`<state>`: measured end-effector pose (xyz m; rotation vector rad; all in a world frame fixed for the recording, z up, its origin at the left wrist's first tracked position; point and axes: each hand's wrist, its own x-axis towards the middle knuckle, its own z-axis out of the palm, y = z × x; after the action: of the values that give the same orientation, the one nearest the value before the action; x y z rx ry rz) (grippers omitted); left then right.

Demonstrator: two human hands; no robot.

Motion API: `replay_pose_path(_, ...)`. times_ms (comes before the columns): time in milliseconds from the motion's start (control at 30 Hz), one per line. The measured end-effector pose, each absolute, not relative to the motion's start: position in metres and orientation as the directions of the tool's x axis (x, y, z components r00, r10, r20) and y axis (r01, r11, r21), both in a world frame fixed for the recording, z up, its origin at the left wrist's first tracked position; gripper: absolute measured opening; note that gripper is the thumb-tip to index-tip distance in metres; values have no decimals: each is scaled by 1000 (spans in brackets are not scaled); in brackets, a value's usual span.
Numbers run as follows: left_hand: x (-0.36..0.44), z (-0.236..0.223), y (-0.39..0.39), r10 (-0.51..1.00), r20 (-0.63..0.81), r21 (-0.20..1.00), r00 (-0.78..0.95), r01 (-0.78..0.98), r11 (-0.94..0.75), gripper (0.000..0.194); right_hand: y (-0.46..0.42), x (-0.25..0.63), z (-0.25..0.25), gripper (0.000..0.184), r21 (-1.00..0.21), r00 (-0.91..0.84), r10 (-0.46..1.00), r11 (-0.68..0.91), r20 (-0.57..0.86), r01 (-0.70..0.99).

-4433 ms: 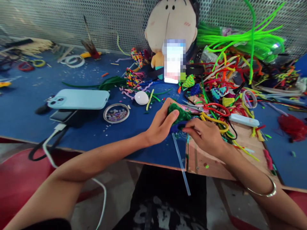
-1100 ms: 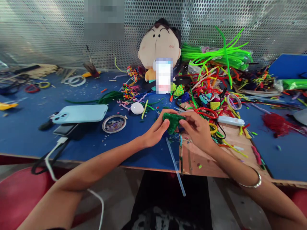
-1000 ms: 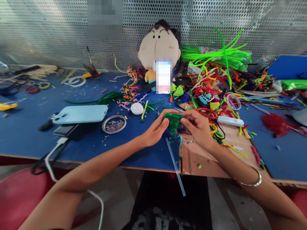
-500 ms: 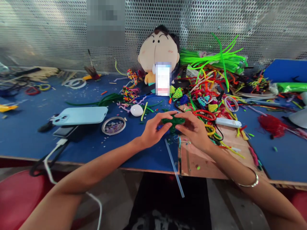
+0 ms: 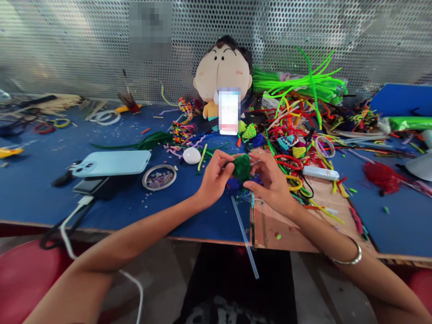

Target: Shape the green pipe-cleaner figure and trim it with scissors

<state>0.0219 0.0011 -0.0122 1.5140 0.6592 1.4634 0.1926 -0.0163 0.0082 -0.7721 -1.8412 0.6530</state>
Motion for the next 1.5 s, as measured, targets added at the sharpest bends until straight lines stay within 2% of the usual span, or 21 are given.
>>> replay_pose_path(133, 19, -11, 5, 924, 290, 923, 251, -329, -201, 37, -12, 196, 4, 48, -587, -342, 703, 710, 624, 388)
replay_pose_path(233, 16, -12, 7, 911, 287, 930, 297, -314, -191, 35, -10, 199, 5, 43, -543, -325, 700, 705, 635, 457)
replay_pose_path(333, 14, -15, 10, 865, 390, 912, 316, -265, -314, 36, -11, 201, 7, 42, -520, -284, 706, 684, 649, 512)
replay_pose_path(467, 12, -17, 12, 786, 520, 845, 336, -63, -532, 57, -13, 202, 7, 46, -533, -242, 732, 645, 637, 547)
replay_pose_path(533, 11, -17, 11, 745, 599, 754, 295, 105, -648, 57, -14, 201, 6, 50, -559, -245, 747, 637, 619, 531)
replay_pose_path(633, 10, -16, 8, 621, 749, 543, 230, 322, -775, 51, -14, 200, 2, 45, -578, -252, 745, 648, 618, 497)
replay_pose_path(733, 10, -15, 6, 528, 822, 430, 213, 374, -822, 49, -15, 199, 1, 33, -550, -244, 720, 667, 650, 504)
replay_pose_path(833, 11, -15, 6, 572, 794, 494, 204, 332, -804, 47, -15, 200, 3, 28, -510, -244, 706, 668, 665, 542)
replay_pose_path(1000, 14, -14, 3, 789, 587, 756, 180, 226, -614, 48, -15, 199, 4, 30, -479, -232, 691, 666, 684, 572)
replay_pose_path(1100, 15, -12, 1, 861, 485, 849, 154, 154, -506, 42, -15, 197, 4, 28, -459, -217, 651, 697, 727, 551)
replay_pose_path(1267, 17, -5, -1, 899, 406, 897, 162, 118, -426, 25, -16, 196, 4, 27, -467, -204, 676, 665, 708, 583)
replay_pose_path(1500, 18, -4, -1, 905, 375, 917, 199, 63, -394, 28, -19, 197, 12, 28, -412, -228, 650, 675, 725, 612)
